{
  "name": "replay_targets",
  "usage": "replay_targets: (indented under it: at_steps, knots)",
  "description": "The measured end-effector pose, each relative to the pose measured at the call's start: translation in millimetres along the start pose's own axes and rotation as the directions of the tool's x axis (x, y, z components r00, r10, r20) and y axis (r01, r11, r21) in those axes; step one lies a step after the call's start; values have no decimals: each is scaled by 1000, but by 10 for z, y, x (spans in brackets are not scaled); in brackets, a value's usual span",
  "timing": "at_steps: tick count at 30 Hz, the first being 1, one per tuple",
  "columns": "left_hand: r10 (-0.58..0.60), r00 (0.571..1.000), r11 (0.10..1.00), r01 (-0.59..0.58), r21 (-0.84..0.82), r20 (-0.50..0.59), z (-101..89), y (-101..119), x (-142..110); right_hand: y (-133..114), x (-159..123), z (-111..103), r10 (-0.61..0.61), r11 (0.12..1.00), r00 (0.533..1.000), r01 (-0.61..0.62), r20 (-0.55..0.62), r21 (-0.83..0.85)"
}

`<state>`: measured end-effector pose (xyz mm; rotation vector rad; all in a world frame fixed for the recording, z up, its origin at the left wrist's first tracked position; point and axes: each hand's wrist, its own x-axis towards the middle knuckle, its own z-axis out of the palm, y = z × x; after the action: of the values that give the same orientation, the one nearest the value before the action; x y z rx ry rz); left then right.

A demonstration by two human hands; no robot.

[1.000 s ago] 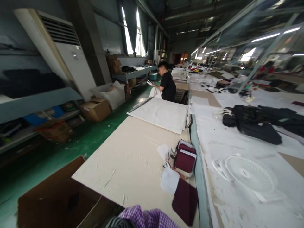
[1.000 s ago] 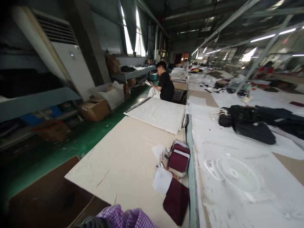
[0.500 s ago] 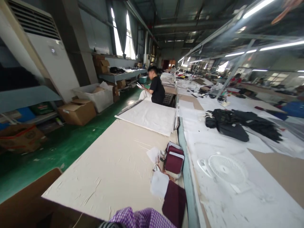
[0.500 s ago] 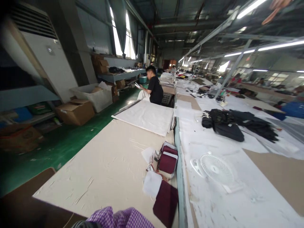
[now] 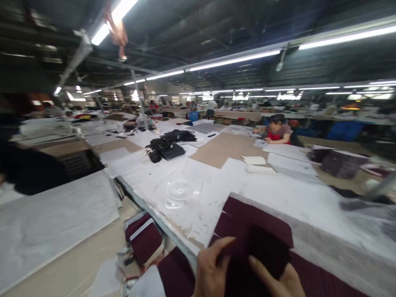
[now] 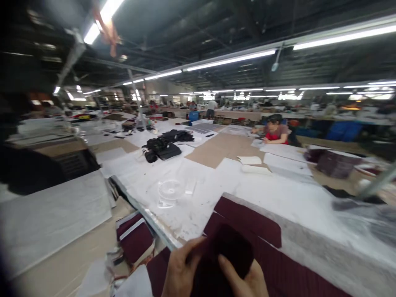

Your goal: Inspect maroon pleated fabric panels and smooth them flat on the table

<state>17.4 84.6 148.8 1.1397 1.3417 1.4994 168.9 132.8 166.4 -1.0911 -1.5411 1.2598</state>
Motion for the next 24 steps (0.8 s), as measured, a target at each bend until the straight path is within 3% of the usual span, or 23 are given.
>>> replay_targets:
  at_steps: [2, 4, 6, 7, 9, 10, 11, 13, 14, 15, 18, 19, 20, 22, 24]
  knots:
    - [-41, 994, 999, 38, -36, -103, 88, 65, 27, -34, 29, -23, -22, 997, 1000, 22, 1, 71]
    - [27, 990, 999, -30, -19, -137, 167, 123, 34, -21, 64, -65, 62, 960, 996, -77, 64, 269]
    - [40, 996, 996, -46, -70, -83, 222, 164, 49, 38, 90, -124, 184, 879, 970, -234, 156, 416]
    - [-30, 999, 989, 26, -143, -26, 240, 174, 62, 78, 99, -155, 204, 876, 966, -253, 159, 411]
    - [-216, 972, 944, 232, -236, 93, 272, 172, 86, 159, 111, -207, 161, 942, 985, -174, 66, 287]
    - [-249, 963, 936, 267, -230, 105, 289, 161, 90, 193, 114, -223, 121, 964, 992, -122, 21, 236]
    - [-218, 973, 953, 230, -197, 78, 309, 148, 86, 221, 116, -232, 90, 968, 996, -88, 2, 234]
    - [0, 1000, 996, -2, -87, -26, 355, 121, 60, 251, 113, -233, 109, 935, 992, -122, 58, 332]
    - [94, 993, 994, -98, -56, -67, 376, 113, 46, 253, 109, -229, 128, 918, 989, -146, 74, 368]
    - [110, 990, 991, -116, -67, -90, 394, 108, 36, 248, 104, -226, 114, 923, 992, -129, 61, 363]
    - [-161, 984, 975, 147, -167, -77, 410, 117, 51, 200, 92, -234, -91, 982, 991, 105, -95, 157]
    - [-199, 977, 970, 187, -154, -72, 405, 125, 68, 178, 91, -243, -112, 982, 988, 127, -109, 140]
    - [-178, 982, 979, 169, -117, -67, 396, 134, 86, 155, 93, -255, -71, 978, 995, 83, -71, 192]
    - [-74, 996, 996, 71, -58, -49, 379, 150, 113, 108, 103, -277, 98, 921, 993, -117, 69, 372]
    - [-71, 996, 996, 67, -62, -62, 373, 157, 118, 66, 117, -291, 140, 873, 980, -190, 142, 449]
